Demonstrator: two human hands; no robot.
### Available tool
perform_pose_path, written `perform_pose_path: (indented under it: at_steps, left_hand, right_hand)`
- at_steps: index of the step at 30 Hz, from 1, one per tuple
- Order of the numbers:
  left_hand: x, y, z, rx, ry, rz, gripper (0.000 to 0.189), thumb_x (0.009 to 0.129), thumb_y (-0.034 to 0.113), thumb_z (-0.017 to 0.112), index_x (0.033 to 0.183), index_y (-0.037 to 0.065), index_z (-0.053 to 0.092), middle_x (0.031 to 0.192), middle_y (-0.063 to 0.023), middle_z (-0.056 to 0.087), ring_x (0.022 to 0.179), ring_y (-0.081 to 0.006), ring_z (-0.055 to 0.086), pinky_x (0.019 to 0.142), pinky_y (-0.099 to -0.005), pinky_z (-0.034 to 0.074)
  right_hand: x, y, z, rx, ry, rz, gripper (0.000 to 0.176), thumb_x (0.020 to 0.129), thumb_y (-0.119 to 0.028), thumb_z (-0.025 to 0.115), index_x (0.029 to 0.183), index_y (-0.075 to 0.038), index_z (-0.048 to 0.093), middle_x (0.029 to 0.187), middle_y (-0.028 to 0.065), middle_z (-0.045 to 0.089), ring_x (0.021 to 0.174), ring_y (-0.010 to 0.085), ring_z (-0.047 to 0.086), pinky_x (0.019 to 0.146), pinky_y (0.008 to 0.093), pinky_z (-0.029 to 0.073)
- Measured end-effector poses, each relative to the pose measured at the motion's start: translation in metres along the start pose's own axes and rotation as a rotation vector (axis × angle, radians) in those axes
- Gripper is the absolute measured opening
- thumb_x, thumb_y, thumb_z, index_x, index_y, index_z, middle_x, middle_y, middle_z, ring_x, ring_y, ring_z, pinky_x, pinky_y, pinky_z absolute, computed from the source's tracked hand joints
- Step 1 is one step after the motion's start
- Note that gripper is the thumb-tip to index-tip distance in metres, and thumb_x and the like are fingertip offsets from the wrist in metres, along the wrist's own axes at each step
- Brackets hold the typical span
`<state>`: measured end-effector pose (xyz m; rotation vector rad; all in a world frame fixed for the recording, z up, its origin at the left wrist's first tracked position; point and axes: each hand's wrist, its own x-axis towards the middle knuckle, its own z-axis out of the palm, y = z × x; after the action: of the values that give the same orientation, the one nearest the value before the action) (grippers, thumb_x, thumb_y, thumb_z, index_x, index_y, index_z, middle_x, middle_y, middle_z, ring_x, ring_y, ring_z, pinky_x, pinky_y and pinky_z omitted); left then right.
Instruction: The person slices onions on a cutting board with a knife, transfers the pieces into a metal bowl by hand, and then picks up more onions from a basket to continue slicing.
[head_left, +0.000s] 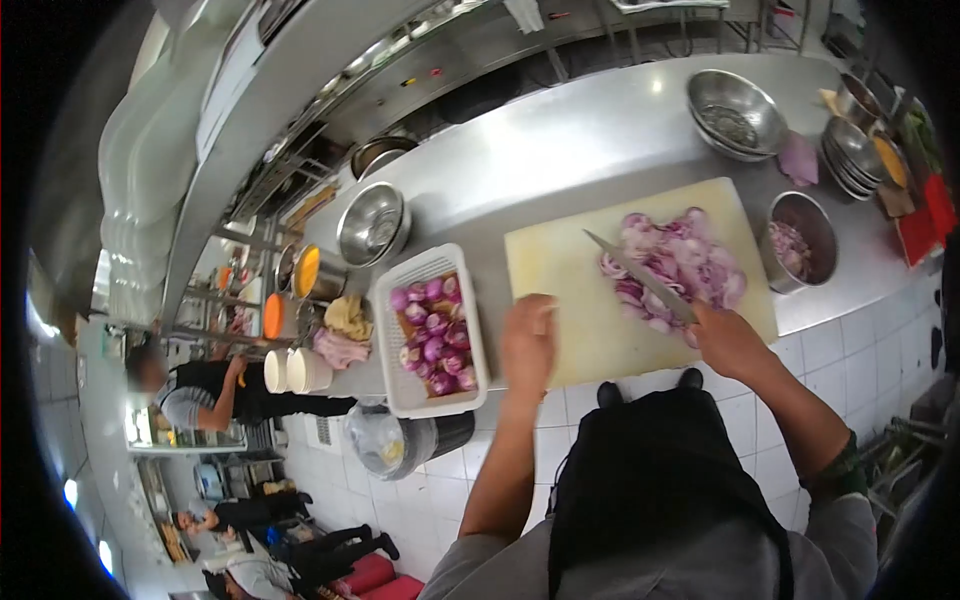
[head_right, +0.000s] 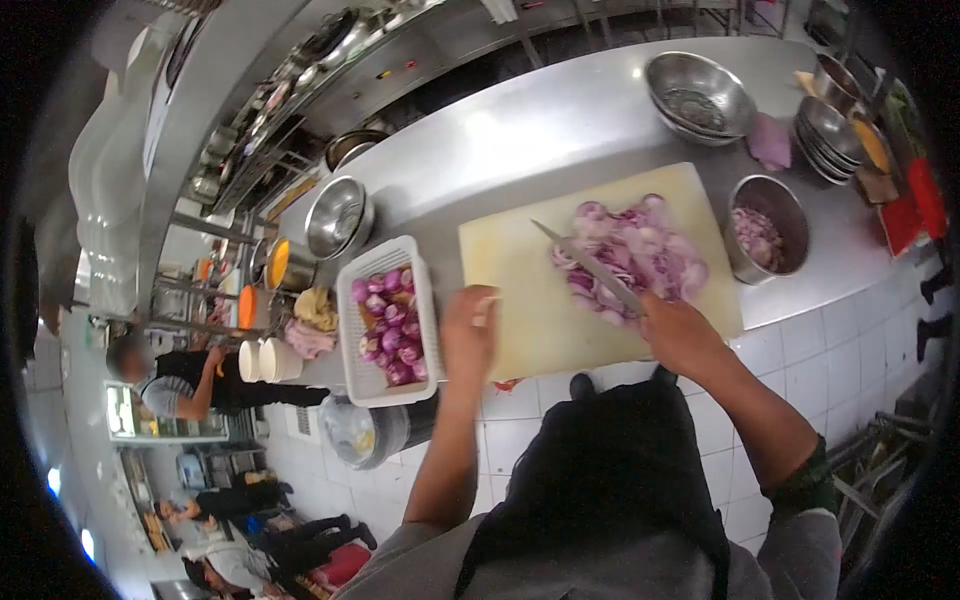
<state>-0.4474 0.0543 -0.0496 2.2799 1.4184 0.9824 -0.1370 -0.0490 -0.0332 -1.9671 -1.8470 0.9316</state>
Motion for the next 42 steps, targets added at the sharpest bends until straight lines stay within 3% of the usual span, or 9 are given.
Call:
perform_pose_path:
  at_steps: [2,4,11,16,17,20,22,25,42]
  left_hand:
    - [-0.001,-0.057,-0.054,0.151,0.083,-0.185,0.031,0.087,0.001,0.068,0.118,0.006,0.068,0.115,-0.0187,0.068,0.115,-0.0401,0.062,0.101,-0.0501,0.049]
    - [-0.009,-0.116,-0.095,0.385,-0.07,-0.21,0.044,0.084,0.006,0.071,0.127,0.007,0.065,0.122,-0.0198,0.066,0.121,-0.0415,0.059,0.103,-0.0529,0.048]
    - [-0.017,-0.184,-0.076,0.334,-0.363,-0.161,0.057,0.078,0.015,0.078,0.132,0.007,0.061,0.13,-0.0167,0.063,0.124,-0.0399,0.058,0.106,-0.0475,0.048]
    - [0.003,-0.097,-0.119,0.098,-0.003,-0.306,0.061,0.078,0.012,0.083,0.131,0.003,0.056,0.123,-0.0196,0.066,0.115,-0.0386,0.065,0.1,-0.0429,0.052]
    - [0.009,-0.063,-0.12,0.111,0.002,-0.163,0.064,0.078,0.015,0.086,0.132,0.002,0.053,0.119,-0.0204,0.067,0.108,-0.038,0.068,0.095,-0.0422,0.054]
    - [0.002,-0.004,-0.058,-0.414,-0.342,-0.294,0.058,0.081,0.017,0.087,0.127,0.001,0.056,0.114,-0.0172,0.071,0.102,-0.0283,0.071,0.087,-0.0379,0.057]
    - [-0.004,0.03,-0.01,-0.368,-0.551,-0.38,0.056,0.082,0.019,0.088,0.127,0.002,0.058,0.122,-0.0181,0.067,0.108,-0.031,0.068,0.095,-0.0404,0.054]
    - [-0.039,0.007,0.05,-0.144,-0.18,0.09,0.05,0.082,0.022,0.089,0.123,0.005,0.065,0.119,-0.0169,0.064,0.112,-0.0348,0.063,0.096,-0.0421,0.052]
    - [-0.063,0.011,0.07,-0.215,-0.073,0.049,0.021,0.089,0.006,0.075,0.108,0.004,0.068,0.11,-0.0169,0.062,0.102,-0.0356,0.061,0.088,-0.0441,0.051]
  right_hand:
    - [-0.012,0.0,0.003,0.004,-0.016,-0.004,0.028,0.099,-0.016,0.053,0.121,0.002,0.053,0.096,0.0325,0.068,0.091,0.053,0.065,0.084,0.0636,0.048]
    - [-0.021,0.0,0.011,0.018,-0.056,-0.02,0.027,0.099,-0.015,0.054,0.121,0.002,0.052,0.096,0.0333,0.068,0.09,0.0535,0.065,0.084,0.0637,0.048]
    - [-0.022,-0.025,0.047,0.049,-0.288,-0.046,0.023,0.1,-0.016,0.055,0.115,0.0,0.052,0.092,0.0317,0.068,0.091,0.0547,0.065,0.084,0.0639,0.048]
    - [-0.007,0.011,0.043,0.004,-0.165,0.01,0.025,0.1,-0.017,0.055,0.117,0.0,0.052,0.094,0.0322,0.068,0.094,0.053,0.066,0.085,0.0629,0.049]
    - [-0.008,0.017,0.04,-0.016,-0.162,0.03,0.025,0.1,-0.017,0.055,0.117,0.0,0.053,0.095,0.0322,0.068,0.095,0.0523,0.066,0.085,0.0627,0.049]
    - [-0.005,0.017,0.039,0.0,-0.166,0.012,0.024,0.1,-0.017,0.055,0.117,0.0,0.053,0.095,0.0323,0.069,0.095,0.0513,0.067,0.084,0.0619,0.049]
    - [-0.008,0.015,0.035,0.007,-0.151,-0.007,0.023,0.099,-0.015,0.053,0.117,0.0,0.054,0.095,0.0319,0.069,0.094,0.0515,0.067,0.083,0.062,0.05]
    - [-0.017,0.001,0.021,-0.073,-0.21,0.037,0.023,0.097,-0.012,0.051,0.117,-0.001,0.053,0.092,0.0305,0.069,0.091,0.0516,0.067,0.082,0.061,0.051]
    - [-0.071,-0.035,-0.016,-0.272,-0.375,0.047,0.025,0.097,-0.011,0.051,0.121,-0.003,0.049,0.089,0.0225,0.072,0.082,0.0433,0.074,0.07,0.0537,0.059]
